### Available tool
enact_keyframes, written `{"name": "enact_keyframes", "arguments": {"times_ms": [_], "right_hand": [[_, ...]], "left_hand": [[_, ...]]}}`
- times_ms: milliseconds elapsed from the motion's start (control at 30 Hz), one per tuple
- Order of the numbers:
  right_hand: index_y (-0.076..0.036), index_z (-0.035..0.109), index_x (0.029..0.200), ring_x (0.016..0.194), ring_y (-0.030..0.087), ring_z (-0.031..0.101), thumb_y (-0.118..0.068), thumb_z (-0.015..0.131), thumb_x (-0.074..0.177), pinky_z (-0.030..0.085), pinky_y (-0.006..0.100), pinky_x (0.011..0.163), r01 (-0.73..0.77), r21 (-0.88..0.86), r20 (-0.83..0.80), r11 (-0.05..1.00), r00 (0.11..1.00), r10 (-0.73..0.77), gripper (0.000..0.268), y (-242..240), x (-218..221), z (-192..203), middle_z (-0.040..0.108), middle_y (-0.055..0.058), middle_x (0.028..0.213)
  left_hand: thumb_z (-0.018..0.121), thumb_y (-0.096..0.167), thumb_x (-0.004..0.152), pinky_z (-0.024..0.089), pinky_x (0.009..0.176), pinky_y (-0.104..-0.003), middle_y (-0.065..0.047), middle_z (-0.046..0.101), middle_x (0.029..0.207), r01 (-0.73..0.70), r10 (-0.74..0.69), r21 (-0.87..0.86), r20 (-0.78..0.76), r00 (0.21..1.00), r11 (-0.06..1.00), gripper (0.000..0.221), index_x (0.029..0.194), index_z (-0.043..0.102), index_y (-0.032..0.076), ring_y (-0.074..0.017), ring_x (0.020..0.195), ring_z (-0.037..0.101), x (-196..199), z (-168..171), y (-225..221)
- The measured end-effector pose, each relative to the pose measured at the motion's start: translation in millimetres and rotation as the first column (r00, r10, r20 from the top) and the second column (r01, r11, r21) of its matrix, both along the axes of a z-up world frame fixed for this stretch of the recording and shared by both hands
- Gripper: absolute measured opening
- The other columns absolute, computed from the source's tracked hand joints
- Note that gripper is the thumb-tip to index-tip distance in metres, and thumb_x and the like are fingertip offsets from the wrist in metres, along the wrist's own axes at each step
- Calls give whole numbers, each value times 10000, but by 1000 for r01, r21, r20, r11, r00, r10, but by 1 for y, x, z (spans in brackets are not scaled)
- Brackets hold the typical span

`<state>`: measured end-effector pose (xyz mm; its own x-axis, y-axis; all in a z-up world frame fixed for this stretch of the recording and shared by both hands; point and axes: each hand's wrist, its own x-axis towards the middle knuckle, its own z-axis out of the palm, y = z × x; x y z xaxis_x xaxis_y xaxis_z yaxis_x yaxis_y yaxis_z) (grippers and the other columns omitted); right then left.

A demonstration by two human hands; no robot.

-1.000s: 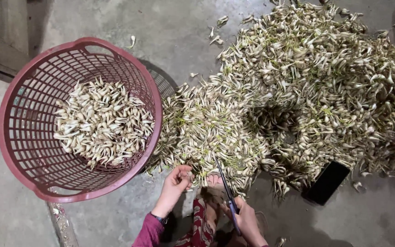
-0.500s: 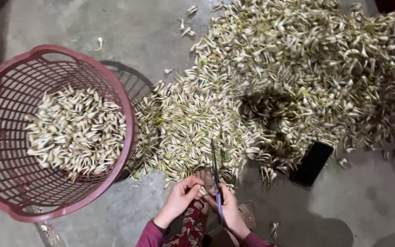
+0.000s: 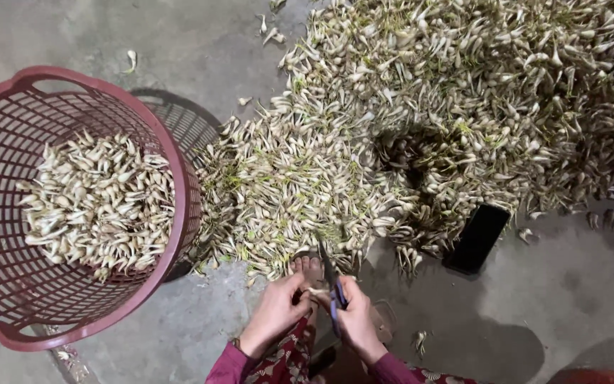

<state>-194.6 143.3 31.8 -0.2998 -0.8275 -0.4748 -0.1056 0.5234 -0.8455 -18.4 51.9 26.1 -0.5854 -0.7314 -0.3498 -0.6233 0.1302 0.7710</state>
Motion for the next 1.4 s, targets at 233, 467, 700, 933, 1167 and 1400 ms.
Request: {"name": "enact_keyframes", "arguments": {"times_ms": [233,467,700,933,1167,1400], "right_hand": [[-48,626,1061,664,96,615,-57,778,862,464,226,638,90,-93,220,992,973,-67,251,-3,-2,-3,727,33,835],[-65,651,1053,727,89,520,-35,782,876,434,226,677,199,-10,363,980,914,-182,223,2,-7,-13,590,-1,862],[-53,670,1053,763,117,598,-8,793,854,490,244,705,210,-14,403,978,896,-187,238,2,-8,-7,665,31,872],[-69,649,1052,715,97,529,-106,783,885,439,235,677,127,-64,314,990,944,-101,216,2,-6,-13,599,-3,856],[-64,647,1070,739,83,519,-102,757,909,436,226,705,124,-37,300,992,948,-107,199,6,-5,-19,601,-10,883],[-51,634,1075,713,93,561,-126,789,879,465,233,670,116,-27,298,993,949,-103,262,-4,-4,0,649,16,854]], "left_hand": [[652,62,803,484,448,-223,3,700,683,-53,56,44,-85,995,998,52,813,677,107,-87,472,548,-2,-1,3],[686,69,802,460,502,-185,27,725,685,-154,188,199,-168,968,968,90,834,753,120,-55,537,577,2,5,2],[690,214,889,423,562,-183,35,775,817,-187,269,539,-77,960,821,266,1080,816,78,-41,603,555,1,21,-4],[739,137,863,544,672,-215,5,799,841,-228,325,406,-187,927,885,116,959,802,120,-83,689,675,4,1,3],[653,63,932,530,643,-220,-45,754,753,-314,492,537,-226,841,783,110,928,745,4,-107,663,667,6,-2,4],[716,152,899,405,535,-184,-7,749,821,-188,364,621,-168,916,761,228,1090,795,56,-56,594,535,5,25,-5]]}}
